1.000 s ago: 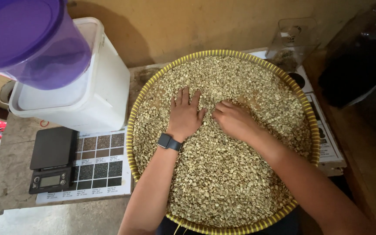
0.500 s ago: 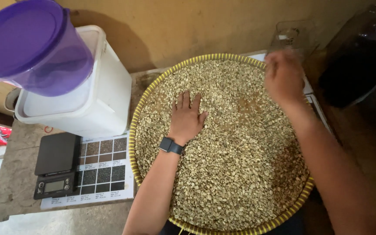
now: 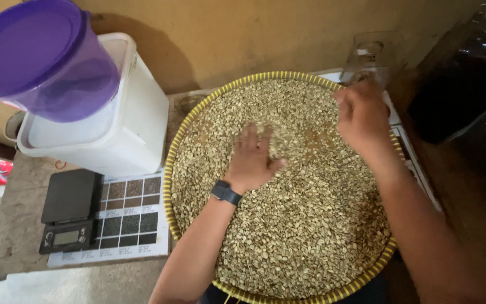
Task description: The person sorts green coffee beans in a large woven tray by hand, picking out defective beans and placing them into a small clear container. The person repeatedly sifts through the beans and removes unwanted items throughout the clip.
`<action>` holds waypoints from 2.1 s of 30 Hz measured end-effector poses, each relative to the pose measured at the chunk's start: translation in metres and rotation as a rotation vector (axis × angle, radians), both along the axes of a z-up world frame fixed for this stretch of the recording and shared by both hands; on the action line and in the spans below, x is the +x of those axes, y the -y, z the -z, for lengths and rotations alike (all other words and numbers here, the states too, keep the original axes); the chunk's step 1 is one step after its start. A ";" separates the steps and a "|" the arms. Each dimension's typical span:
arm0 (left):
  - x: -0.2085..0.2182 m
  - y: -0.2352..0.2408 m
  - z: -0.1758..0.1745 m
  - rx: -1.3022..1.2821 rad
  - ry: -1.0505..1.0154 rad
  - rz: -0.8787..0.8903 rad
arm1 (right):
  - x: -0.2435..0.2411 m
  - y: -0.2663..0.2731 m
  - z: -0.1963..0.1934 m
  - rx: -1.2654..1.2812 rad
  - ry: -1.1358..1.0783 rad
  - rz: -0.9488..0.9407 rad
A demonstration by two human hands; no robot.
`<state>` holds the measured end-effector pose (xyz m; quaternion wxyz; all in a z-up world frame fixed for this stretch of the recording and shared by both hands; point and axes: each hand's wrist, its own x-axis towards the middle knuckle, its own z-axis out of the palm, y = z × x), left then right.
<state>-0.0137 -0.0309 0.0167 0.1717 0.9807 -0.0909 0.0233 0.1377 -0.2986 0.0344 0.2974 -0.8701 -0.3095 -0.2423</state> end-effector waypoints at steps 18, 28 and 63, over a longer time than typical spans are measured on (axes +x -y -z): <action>-0.037 0.067 -0.036 -0.023 -0.183 0.532 | -0.045 -0.013 0.031 -0.238 -0.281 -0.008; 0.011 0.009 0.026 0.094 0.077 0.203 | -0.046 -0.012 0.027 -0.282 -0.262 -0.041; 0.010 -0.059 -0.013 -0.049 -0.023 -0.072 | -0.110 -0.048 -0.036 -0.574 -0.754 -0.559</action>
